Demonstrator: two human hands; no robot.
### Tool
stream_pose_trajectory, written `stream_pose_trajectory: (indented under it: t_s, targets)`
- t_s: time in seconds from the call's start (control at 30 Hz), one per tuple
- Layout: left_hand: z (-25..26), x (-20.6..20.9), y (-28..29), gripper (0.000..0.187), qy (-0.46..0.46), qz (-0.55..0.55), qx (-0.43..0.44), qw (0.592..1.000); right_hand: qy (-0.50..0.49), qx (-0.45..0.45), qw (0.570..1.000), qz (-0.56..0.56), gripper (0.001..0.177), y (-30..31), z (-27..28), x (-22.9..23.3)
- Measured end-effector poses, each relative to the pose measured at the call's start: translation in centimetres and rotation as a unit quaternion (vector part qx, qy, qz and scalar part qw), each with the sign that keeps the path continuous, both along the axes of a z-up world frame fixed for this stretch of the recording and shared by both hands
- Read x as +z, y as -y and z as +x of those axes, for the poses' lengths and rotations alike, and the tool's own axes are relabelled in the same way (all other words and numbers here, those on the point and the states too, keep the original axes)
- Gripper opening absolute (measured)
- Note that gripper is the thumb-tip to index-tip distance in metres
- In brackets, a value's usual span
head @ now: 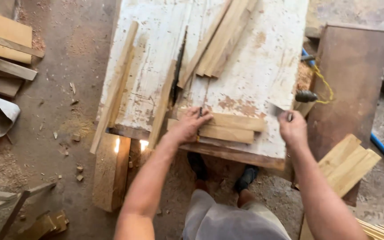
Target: The recorder is measuring and marking small pieces of wood using a pencil and a square on a workbench.
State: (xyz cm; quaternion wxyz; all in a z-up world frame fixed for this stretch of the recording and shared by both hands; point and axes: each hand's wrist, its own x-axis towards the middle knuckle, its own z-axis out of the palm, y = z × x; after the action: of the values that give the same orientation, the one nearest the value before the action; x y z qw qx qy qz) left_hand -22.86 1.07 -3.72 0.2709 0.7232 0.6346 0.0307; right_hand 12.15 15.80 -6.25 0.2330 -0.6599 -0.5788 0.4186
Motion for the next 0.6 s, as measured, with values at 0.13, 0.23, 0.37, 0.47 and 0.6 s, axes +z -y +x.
stream_pose_trajectory:
  t_s: [0.13,0.23,0.37,0.47,0.6]
  targets:
    - [-0.4,1.5,1.7,0.08,0.044,0.15,0.03,0.987,-0.005,-0.046,0.998,-0.047,0.018,-7.4,-0.5,-5.2]
    - [-2.3,2.4,0.3,0.059,0.082,0.204,0.15,0.964,0.037,-0.094,0.995,-0.002,0.027,-9.6,-0.8,-7.1]
    - [-4.5,-0.2,-7.3,0.044,-0.019,0.221,0.223,0.949,0.237,-0.076,0.962,0.111,0.073,-5.1,-4.2,-0.9]
    - [-5.4,-4.9,-15.8,0.039,-0.062,0.32,0.202,0.924,0.203,0.109,0.966,0.121,0.049,3.2,-9.2,3.0]
    - [-5.7,-8.7,-21.4,0.03,-0.097,0.227,0.249,0.936,0.264,0.359,0.855,0.265,0.076,8.6,-11.4,4.3]
